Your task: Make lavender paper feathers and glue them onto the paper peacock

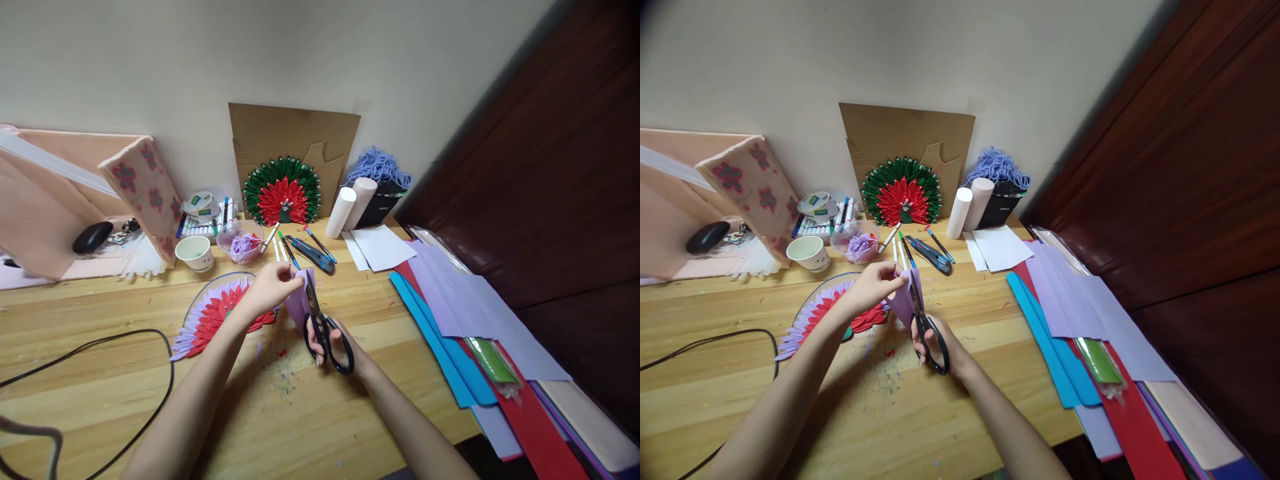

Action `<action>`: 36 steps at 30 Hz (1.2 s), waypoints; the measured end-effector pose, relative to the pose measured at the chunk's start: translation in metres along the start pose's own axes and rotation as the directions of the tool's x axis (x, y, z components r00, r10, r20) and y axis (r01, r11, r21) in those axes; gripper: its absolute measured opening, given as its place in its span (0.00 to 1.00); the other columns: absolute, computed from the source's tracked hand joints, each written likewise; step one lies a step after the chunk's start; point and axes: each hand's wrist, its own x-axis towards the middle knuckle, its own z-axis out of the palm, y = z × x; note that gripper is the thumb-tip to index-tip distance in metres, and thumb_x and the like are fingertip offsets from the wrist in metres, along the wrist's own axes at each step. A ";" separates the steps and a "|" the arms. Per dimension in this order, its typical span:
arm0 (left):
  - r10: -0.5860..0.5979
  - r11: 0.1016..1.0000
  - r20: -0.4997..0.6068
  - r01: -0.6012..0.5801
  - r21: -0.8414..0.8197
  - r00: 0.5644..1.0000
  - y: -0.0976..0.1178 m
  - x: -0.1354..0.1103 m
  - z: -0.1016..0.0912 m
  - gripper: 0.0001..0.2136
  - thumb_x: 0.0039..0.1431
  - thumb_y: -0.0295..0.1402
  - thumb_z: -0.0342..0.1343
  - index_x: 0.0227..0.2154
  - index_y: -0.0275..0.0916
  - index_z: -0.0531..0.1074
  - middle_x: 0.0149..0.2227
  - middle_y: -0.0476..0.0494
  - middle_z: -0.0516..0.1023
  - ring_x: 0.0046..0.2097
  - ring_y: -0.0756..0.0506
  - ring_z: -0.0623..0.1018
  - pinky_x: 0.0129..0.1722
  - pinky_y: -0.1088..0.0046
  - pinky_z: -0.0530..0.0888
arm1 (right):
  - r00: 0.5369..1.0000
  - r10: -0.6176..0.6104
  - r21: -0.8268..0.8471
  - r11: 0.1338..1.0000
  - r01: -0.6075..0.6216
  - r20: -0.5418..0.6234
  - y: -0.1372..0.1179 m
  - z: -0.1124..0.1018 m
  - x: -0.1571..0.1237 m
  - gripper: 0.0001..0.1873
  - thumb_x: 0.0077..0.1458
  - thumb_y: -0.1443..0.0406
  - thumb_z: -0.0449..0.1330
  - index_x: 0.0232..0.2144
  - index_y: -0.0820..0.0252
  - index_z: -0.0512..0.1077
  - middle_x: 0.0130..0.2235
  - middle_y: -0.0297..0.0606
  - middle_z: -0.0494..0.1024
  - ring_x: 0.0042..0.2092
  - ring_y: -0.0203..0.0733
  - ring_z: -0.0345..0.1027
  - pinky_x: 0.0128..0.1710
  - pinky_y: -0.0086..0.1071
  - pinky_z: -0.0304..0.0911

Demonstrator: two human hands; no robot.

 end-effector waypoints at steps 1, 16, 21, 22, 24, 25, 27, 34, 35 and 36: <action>0.003 1.000 0.006 -0.003 0.005 1.000 0.001 0.000 0.000 0.09 0.46 0.36 0.53 0.21 0.34 0.67 0.21 0.51 0.66 0.25 0.51 0.66 0.25 0.77 0.62 | 1.000 -0.001 -0.016 1.000 0.001 -0.002 0.000 0.000 0.000 0.40 0.32 0.31 0.49 0.28 0.61 0.61 0.18 0.25 0.59 0.17 0.28 0.55 0.18 0.23 0.57; 0.063 0.995 -0.073 -0.068 -0.067 0.995 -0.011 0.006 -0.004 0.12 0.47 0.40 0.56 0.25 0.34 0.69 0.26 0.46 0.74 0.29 0.49 0.72 0.29 0.75 0.67 | 0.984 0.006 -0.136 0.990 -0.030 -0.178 -0.008 -0.001 0.001 0.31 0.39 0.38 0.56 0.25 0.60 0.60 0.16 0.23 0.56 0.16 0.26 0.47 0.13 0.20 0.52; 0.034 0.984 -0.133 -0.057 -0.170 0.991 -0.010 0.008 0.001 0.12 0.47 0.40 0.58 0.25 0.34 0.68 0.26 0.47 0.74 0.29 0.49 0.73 0.30 0.75 0.68 | 0.969 0.010 -0.125 0.991 -0.042 -0.245 -0.006 -0.001 0.003 0.28 0.42 0.40 0.56 0.26 0.59 0.60 0.17 0.23 0.57 0.16 0.26 0.48 0.14 0.20 0.51; 0.033 0.979 -0.144 -0.061 -0.194 0.989 -0.010 0.008 0.003 0.12 0.47 0.40 0.58 0.25 0.34 0.68 0.26 0.47 0.73 0.29 0.49 0.73 0.31 0.74 0.68 | 0.965 0.015 -0.128 0.991 -0.050 -0.262 -0.005 -0.001 0.004 0.29 0.42 0.40 0.56 0.26 0.59 0.60 0.17 0.23 0.57 0.16 0.26 0.48 0.14 0.20 0.51; 0.037 0.969 -0.139 -0.070 -0.238 0.990 -0.010 0.009 0.005 0.12 0.47 0.40 0.58 0.25 0.34 0.68 0.26 0.47 0.74 0.30 0.49 0.73 0.33 0.74 0.68 | 0.954 0.011 -0.147 0.987 -0.057 -0.301 -0.004 -0.002 0.005 0.29 0.41 0.39 0.55 0.25 0.59 0.60 0.16 0.23 0.57 0.16 0.26 0.49 0.13 0.21 0.51; 0.040 0.964 -0.131 -0.072 -0.257 0.991 -0.011 0.009 0.006 0.12 0.47 0.40 0.58 0.25 0.34 0.68 0.27 0.47 0.74 0.31 0.49 0.73 0.34 0.74 0.68 | 0.946 -0.005 -0.161 0.986 -0.050 -0.325 -0.004 -0.003 0.006 0.30 0.41 0.38 0.54 0.25 0.59 0.59 0.16 0.23 0.57 0.15 0.26 0.50 0.13 0.21 0.51; 0.047 0.953 -0.140 -0.086 -0.289 0.989 -0.012 0.010 0.007 0.11 0.48 0.39 0.58 0.26 0.34 0.67 0.27 0.48 0.73 0.30 0.50 0.73 0.34 0.74 0.68 | 0.918 -0.049 -0.178 0.984 -0.024 -0.394 -0.005 -0.007 0.008 0.32 0.40 0.36 0.52 0.24 0.59 0.59 0.16 0.24 0.57 0.15 0.27 0.52 0.13 0.21 0.51; 0.093 0.913 -0.366 -0.227 -0.340 0.926 -0.001 0.004 -0.009 0.10 0.51 0.37 0.57 0.27 0.36 0.67 0.28 0.48 0.73 0.34 0.50 0.74 0.36 0.74 0.69 | 0.835 -0.061 -0.094 0.995 0.010 -0.548 -0.021 -0.040 0.015 0.36 0.37 0.31 0.42 0.23 0.57 0.58 0.14 0.26 0.57 0.15 0.32 0.55 0.17 0.28 0.55; 0.098 0.912 -0.354 -0.226 -0.342 0.930 0.002 0.001 -0.012 0.10 0.50 0.37 0.57 0.28 0.36 0.67 0.28 0.48 0.74 0.33 0.50 0.74 0.36 0.74 0.69 | 0.803 -0.066 -0.147 0.989 -0.027 -0.592 -0.023 -0.046 0.014 0.34 0.40 0.33 0.43 0.23 0.57 0.58 0.14 0.26 0.58 0.16 0.33 0.55 0.18 0.28 0.54; 0.102 0.914 -0.333 -0.221 -0.341 0.937 0.005 -0.001 -0.014 0.10 0.50 0.37 0.58 0.28 0.35 0.68 0.27 0.48 0.74 0.32 0.50 0.74 0.35 0.74 0.70 | 0.754 -0.091 -0.236 0.968 -0.087 -0.651 -0.024 -0.052 0.012 0.31 0.43 0.36 0.45 0.23 0.57 0.59 0.15 0.27 0.59 0.17 0.34 0.56 0.18 0.28 0.54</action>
